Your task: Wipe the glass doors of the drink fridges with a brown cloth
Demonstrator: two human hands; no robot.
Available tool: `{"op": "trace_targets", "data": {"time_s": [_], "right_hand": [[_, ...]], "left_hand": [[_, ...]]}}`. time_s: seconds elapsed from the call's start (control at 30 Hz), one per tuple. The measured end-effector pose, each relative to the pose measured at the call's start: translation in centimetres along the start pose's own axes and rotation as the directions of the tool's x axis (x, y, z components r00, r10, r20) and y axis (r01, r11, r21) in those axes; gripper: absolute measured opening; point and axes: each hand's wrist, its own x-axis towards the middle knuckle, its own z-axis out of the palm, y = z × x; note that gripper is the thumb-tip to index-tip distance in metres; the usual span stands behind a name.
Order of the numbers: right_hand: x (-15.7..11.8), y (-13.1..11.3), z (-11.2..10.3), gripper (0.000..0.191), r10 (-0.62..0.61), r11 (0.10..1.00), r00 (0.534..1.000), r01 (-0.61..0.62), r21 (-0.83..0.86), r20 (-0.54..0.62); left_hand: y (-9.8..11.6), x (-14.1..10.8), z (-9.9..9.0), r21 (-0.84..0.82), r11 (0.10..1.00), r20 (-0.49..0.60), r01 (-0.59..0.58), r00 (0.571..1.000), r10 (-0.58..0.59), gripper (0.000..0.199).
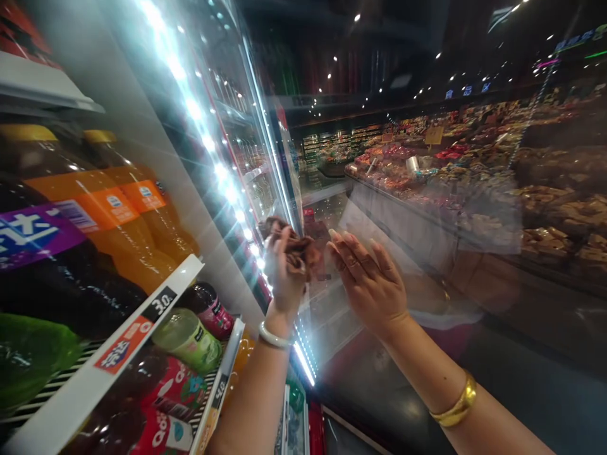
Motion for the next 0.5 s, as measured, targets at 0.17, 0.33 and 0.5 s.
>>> {"op": "trace_targets", "data": {"time_s": [0.17,0.33,0.5], "right_hand": [[-0.1,0.0,-0.1,0.065,0.005,1.000,1.000,-0.005,-0.008,-0.001],[0.0,0.0,-0.4,0.061,-0.011,1.000,1.000,0.011,-0.027,0.030],[-0.9,0.9,-1.1,0.060,-0.086,0.996,0.996,0.086,0.019,0.028]], "left_hand": [[0.4,-5.3,0.6,-0.013,0.978,-0.068,0.208,0.976,-0.209,0.065],[3.0,-7.4,1.5,-0.070,0.995,0.110,-0.067,0.991,0.074,0.054],[0.9,-2.8,0.7,-0.048,0.975,0.018,0.218,0.976,-0.218,0.079]]}}
